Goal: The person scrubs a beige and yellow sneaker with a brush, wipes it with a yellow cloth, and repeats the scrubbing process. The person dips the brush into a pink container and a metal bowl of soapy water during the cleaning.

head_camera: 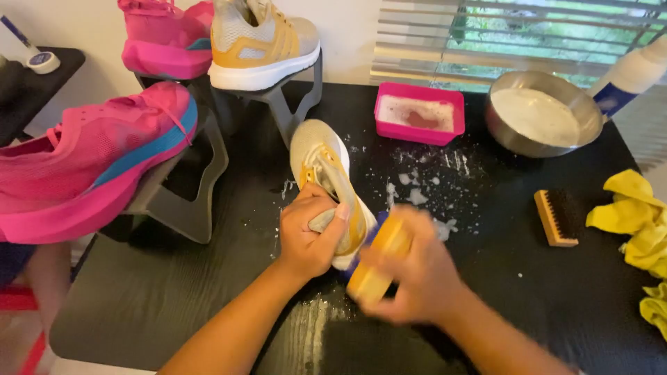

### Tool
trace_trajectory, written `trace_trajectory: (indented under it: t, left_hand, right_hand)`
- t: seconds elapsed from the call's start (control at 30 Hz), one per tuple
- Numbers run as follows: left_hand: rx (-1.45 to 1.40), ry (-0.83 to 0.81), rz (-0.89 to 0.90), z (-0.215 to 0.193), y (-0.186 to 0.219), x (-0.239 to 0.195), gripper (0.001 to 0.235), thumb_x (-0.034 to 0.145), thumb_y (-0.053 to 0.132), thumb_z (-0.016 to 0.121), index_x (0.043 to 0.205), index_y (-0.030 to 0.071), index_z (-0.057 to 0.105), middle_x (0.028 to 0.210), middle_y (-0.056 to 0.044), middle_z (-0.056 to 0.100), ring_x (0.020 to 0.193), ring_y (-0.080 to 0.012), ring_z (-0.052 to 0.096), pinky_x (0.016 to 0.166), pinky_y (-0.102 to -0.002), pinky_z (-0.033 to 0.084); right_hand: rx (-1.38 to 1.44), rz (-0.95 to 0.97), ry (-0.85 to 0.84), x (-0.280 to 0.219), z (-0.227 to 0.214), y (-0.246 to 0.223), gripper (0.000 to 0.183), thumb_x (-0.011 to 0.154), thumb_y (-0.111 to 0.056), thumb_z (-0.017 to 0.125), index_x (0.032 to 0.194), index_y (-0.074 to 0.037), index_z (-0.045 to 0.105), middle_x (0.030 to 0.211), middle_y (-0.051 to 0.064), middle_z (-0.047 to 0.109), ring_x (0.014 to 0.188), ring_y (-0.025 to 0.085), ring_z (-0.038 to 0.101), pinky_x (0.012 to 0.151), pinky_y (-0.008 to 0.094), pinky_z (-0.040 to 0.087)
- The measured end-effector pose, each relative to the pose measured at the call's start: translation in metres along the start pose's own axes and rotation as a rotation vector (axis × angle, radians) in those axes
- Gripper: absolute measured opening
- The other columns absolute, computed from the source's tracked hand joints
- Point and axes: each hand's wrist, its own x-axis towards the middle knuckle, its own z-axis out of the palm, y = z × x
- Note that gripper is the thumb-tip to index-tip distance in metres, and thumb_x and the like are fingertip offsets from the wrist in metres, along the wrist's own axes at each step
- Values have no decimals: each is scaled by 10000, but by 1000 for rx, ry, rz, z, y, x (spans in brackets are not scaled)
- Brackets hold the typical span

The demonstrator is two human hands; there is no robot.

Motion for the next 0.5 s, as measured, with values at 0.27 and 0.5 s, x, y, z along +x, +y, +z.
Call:
trace_trajectory:
  t: [0.27, 0.5]
  left_hand:
    - [-17, -4, -4, 5, 3, 2, 397, 970, 156, 574, 599, 78, 458, 569, -14, 418, 640, -203, 438, 602, -336, 375]
    - [-152, 30, -35, 0, -6, 1, 369, 960, 109, 590, 621, 53, 454, 607, -23, 406, 682, -193, 416, 633, -321, 370]
  right_hand:
    - [77, 34, 39, 1, 1, -8, 540, 628, -414, 888, 1096, -226, 694, 1298, 261, 358, 1124, 465, 554, 899, 580, 460]
    - [105, 333, 188, 14, -31, 10, 444, 762, -276, 820, 1125, -118, 620, 1318, 177, 284, 1274, 354, 427, 1068, 459, 441]
